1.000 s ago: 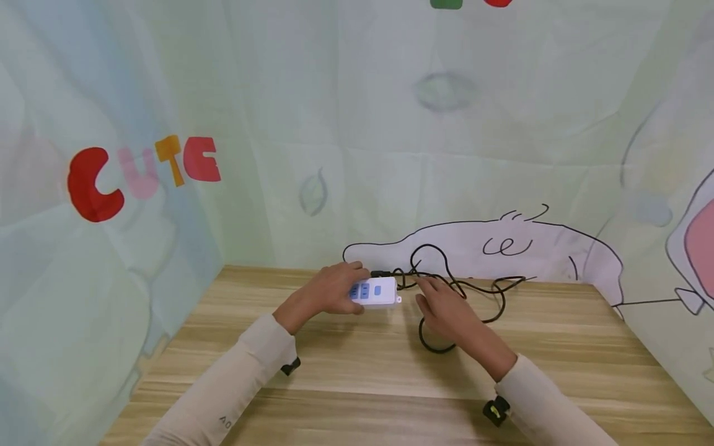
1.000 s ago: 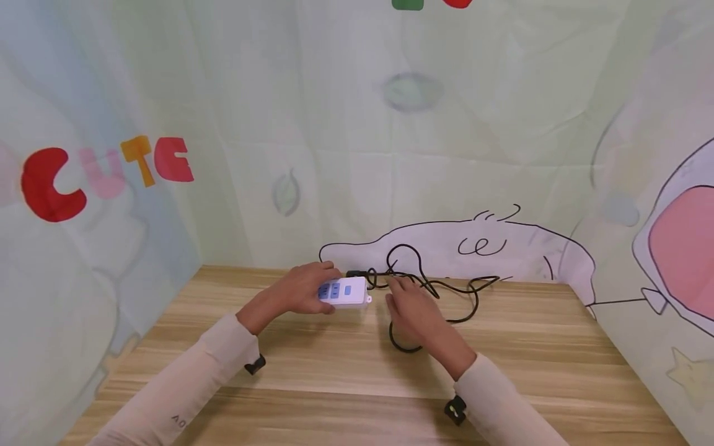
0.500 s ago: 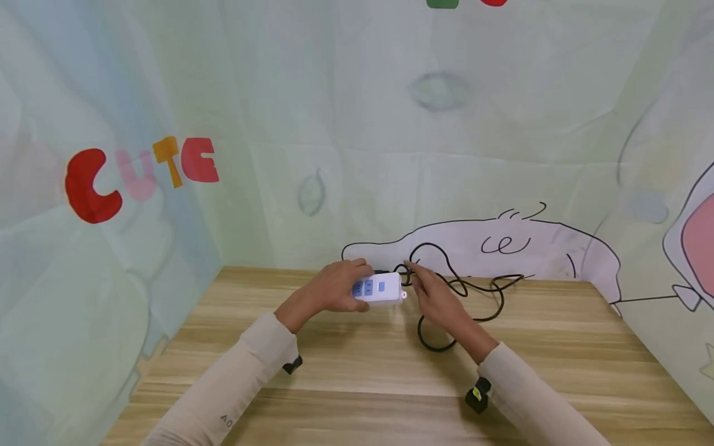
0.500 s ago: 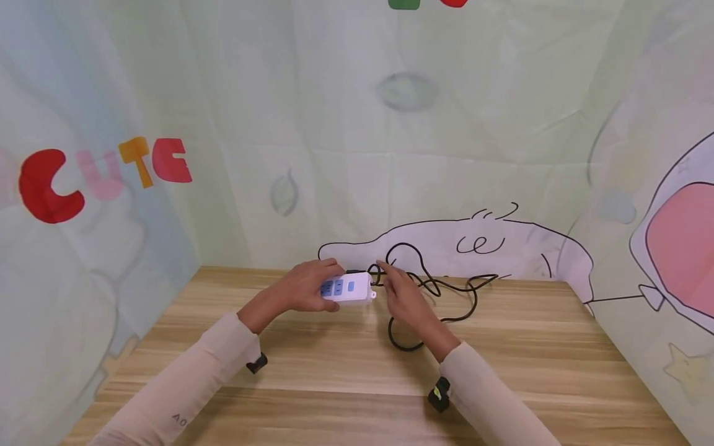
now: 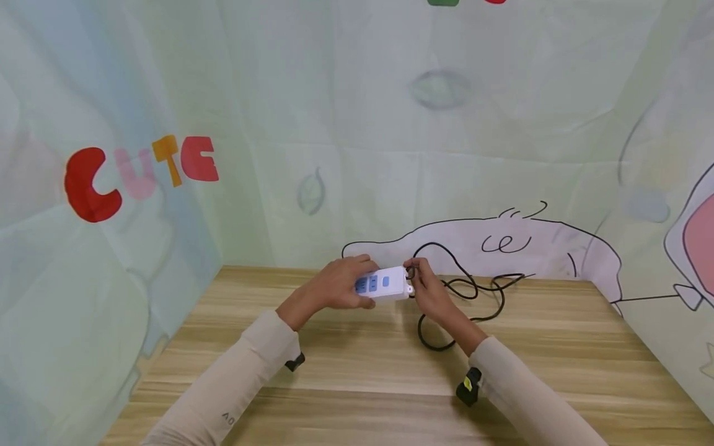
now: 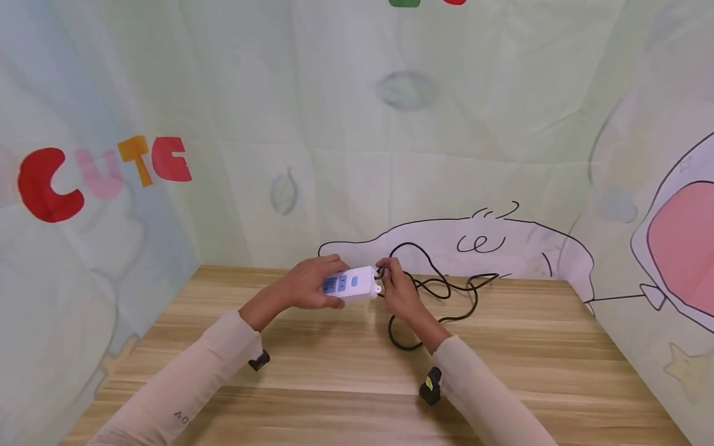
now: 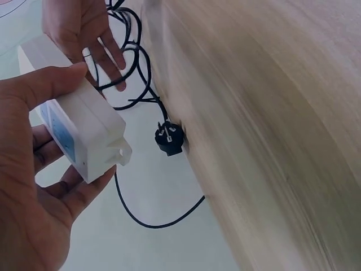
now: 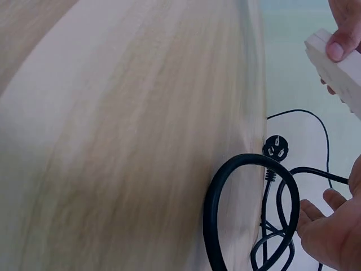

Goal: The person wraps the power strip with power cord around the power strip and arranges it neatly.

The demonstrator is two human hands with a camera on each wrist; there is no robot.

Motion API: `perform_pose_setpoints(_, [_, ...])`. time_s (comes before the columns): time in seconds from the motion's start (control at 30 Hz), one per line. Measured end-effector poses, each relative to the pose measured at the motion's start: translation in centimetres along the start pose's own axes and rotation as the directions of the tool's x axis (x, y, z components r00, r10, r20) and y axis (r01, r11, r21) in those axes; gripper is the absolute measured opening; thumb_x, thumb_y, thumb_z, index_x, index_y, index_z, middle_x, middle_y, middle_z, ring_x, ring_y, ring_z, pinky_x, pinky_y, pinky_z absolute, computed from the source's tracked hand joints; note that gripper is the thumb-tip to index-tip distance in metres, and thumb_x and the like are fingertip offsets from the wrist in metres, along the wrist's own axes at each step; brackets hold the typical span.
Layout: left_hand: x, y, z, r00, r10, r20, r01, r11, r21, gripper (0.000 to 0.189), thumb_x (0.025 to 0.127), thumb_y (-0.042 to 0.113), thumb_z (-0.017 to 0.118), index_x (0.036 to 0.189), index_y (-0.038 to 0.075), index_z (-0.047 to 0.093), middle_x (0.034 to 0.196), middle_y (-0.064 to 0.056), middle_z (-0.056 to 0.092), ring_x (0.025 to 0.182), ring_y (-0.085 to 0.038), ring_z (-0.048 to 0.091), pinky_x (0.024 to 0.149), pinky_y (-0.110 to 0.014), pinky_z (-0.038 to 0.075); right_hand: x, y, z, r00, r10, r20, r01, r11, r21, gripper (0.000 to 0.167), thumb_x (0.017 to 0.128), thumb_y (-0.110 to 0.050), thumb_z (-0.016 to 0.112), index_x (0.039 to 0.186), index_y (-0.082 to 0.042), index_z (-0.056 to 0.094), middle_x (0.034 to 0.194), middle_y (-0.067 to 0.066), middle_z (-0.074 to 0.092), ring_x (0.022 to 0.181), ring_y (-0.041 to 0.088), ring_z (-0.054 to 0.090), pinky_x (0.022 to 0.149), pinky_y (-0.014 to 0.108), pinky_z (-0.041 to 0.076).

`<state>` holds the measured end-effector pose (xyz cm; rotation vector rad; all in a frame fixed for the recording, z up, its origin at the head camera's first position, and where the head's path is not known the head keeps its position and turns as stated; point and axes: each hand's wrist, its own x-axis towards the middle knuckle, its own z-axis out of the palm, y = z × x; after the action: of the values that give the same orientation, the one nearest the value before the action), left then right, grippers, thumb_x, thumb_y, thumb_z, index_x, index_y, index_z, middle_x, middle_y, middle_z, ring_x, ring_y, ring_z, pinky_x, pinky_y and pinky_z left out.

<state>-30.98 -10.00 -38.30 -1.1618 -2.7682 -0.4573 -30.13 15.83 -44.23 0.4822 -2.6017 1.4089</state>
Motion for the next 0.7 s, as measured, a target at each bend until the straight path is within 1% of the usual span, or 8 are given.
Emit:
perform_pose_setpoints(0.07, [-0.01, 0.03, -0.15, 1.0, 0.002, -0.015, -0.002, 1.0, -0.009, 0.061, 0.084, 0.042, 0.086, 0.136, 0.014, 0.074, 0.118, -0.003, 0.071, 0.097, -0.018, 0.063, 0.081, -0.035, 0.053, 0.16, -0.06, 0.3, 1.0, 0.027, 0.004, -0.027, 0.998, 0.064, 0.028, 0.123, -0.012, 0.03, 0.147, -0.003, 0.043, 0.142, 0.025, 0.063, 0.123, 0.034, 0.064, 0.091, 0.038, 0.049])
perform_pose_setpoints(0.13, [0.01, 0.01, -0.22, 1.0, 0.005, -0.025, -0.005, 1.0, -0.009, 0.061, 0.084, 0.042, 0.086, 0.136, 0.014, 0.074, 0.118, -0.002, 0.071, 0.097, -0.017, 0.063, 0.08, -0.034, 0.052, 0.3, -0.16, 0.56, 0.998, 0.055, 0.009, -0.055, 0.993, 0.109, 0.027, 0.123, -0.013, 0.028, 0.146, -0.003, 0.039, 0.137, 0.026, 0.062, 0.113, 0.032, 0.061, 0.087, 0.035, 0.047])
perform_pose_setpoints(0.23, [0.07, -0.01, -0.21, 0.999, 0.011, -0.04, -0.011, 1.0, 0.0, 0.06, 0.084, 0.042, 0.086, 0.136, 0.014, 0.074, 0.117, -0.002, 0.071, 0.096, -0.016, 0.063, 0.079, -0.033, 0.052, 0.47, -0.36, 0.79, 0.997, 0.079, 0.015, -0.08, 0.987, 0.141, 0.03, 0.123, -0.016, 0.027, 0.148, -0.005, 0.038, 0.136, 0.025, 0.061, 0.108, 0.03, 0.06, 0.084, 0.034, 0.046])
perform_pose_setpoints(0.33, [0.17, 0.03, -0.12, 0.999, 0.008, -0.054, -0.008, 1.0, -0.001, 0.061, 0.084, 0.042, 0.087, 0.136, 0.014, 0.074, 0.117, -0.002, 0.071, 0.095, -0.016, 0.063, 0.079, -0.033, 0.052, 0.57, -0.54, 0.79, 0.996, 0.091, 0.021, -0.093, 0.988, 0.127, 0.036, 0.123, -0.02, 0.028, 0.154, -0.006, 0.038, 0.14, 0.024, 0.061, 0.112, 0.031, 0.061, 0.087, 0.034, 0.047])
perform_pose_setpoints(0.4, [0.22, 0.1, -0.06, 0.998, -0.002, -0.061, 0.001, 1.0, -0.01, 0.061, 0.084, 0.043, 0.087, 0.136, 0.013, 0.073, 0.117, -0.003, 0.071, 0.095, -0.017, 0.063, 0.079, -0.033, 0.052, 0.59, -0.65, 0.69, 0.993, 0.105, 0.047, -0.11, 0.987, 0.118, 0.041, 0.123, -0.024, 0.03, 0.16, -0.007, 0.037, 0.145, 0.023, 0.062, 0.118, 0.032, 0.062, 0.09, 0.035, 0.048])
perform_pose_setpoints(0.5, [0.33, 0.26, 0.04, 0.997, -0.016, -0.074, 0.015, 1.0, -0.019, 0.062, 0.086, 0.043, 0.086, 0.138, 0.013, 0.072, 0.119, -0.003, 0.071, 0.096, -0.017, 0.063, 0.08, -0.033, 0.052, 0.64, -0.76, 0.57, 0.989, 0.127, 0.076, -0.133, 0.987, 0.088, 0.048, 0.121, -0.027, 0.037, 0.166, -0.009, 0.037, 0.151, 0.023, 0.063, 0.122, 0.033, 0.063, 0.092, 0.036, 0.049])
perform_pose_setpoints(0.57, [0.43, 0.44, 0.08, 0.996, -0.023, -0.09, 0.021, 1.0, -0.021, 0.061, 0.087, 0.043, 0.086, 0.138, 0.013, 0.072, 0.12, -0.004, 0.071, 0.097, -0.018, 0.063, 0.081, -0.034, 0.052, 0.68, -0.79, 0.52, 0.986, 0.139, 0.086, -0.145, 0.987, 0.07, 0.051, 0.119, -0.026, 0.043, 0.167, -0.01, 0.039, 0.154, 0.023, 0.064, 0.123, 0.034, 0.063, 0.092, 0.037, 0.048])
perform_pose_setpoints(0.7, [0.73, 0.82, 0.32, 0.989, -0.039, -0.144, 0.039, 0.999, -0.008, 0.06, 0.087, 0.041, 0.086, 0.138, 0.011, 0.072, 0.12, -0.006, 0.071, 0.097, -0.02, 0.064, 0.081, -0.037, 0.054, 0.72, -0.62, 0.49, 0.987, 0.139, 0.076, -0.141, 0.99, 0.03, 0.049, 0.112, -0.019, 0.051, 0.159, -0.006, 0.047, 0.149, 0.023, 0.067, 0.12, 0.033, 0.063, 0.091, 0.039, 0.048])
